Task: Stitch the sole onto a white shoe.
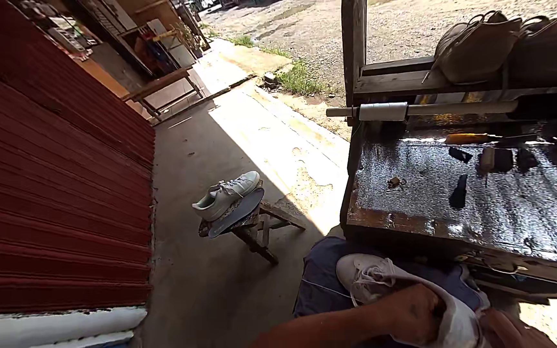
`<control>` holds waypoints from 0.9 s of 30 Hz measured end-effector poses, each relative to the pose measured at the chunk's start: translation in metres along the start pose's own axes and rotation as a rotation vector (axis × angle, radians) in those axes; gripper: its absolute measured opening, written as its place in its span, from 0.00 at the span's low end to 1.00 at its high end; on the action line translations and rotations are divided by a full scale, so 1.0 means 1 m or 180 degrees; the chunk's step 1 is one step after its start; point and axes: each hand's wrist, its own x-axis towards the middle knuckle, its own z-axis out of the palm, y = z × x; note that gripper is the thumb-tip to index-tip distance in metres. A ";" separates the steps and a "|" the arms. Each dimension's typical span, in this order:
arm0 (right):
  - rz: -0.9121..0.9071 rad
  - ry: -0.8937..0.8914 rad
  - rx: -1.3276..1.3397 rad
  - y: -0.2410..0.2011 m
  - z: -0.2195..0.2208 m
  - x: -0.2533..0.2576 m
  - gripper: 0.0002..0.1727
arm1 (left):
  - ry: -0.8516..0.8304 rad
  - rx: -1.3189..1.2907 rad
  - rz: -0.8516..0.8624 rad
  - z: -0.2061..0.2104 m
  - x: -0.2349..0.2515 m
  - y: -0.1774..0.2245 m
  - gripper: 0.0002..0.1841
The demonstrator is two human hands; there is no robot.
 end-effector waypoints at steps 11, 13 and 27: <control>-0.0368 0.0553 -0.0478 0.041 -0.003 0.001 0.35 | 0.0671 -0.0062 -0.0035 0.013 -0.013 -0.013 0.04; -0.0161 0.0658 -0.0487 0.048 -0.002 -0.002 0.38 | 0.1011 -0.0005 0.0148 0.016 -0.014 -0.015 0.06; -0.0435 0.0321 0.2407 0.048 0.088 -0.064 0.37 | 0.1062 0.0298 0.0474 0.014 -0.015 -0.014 0.06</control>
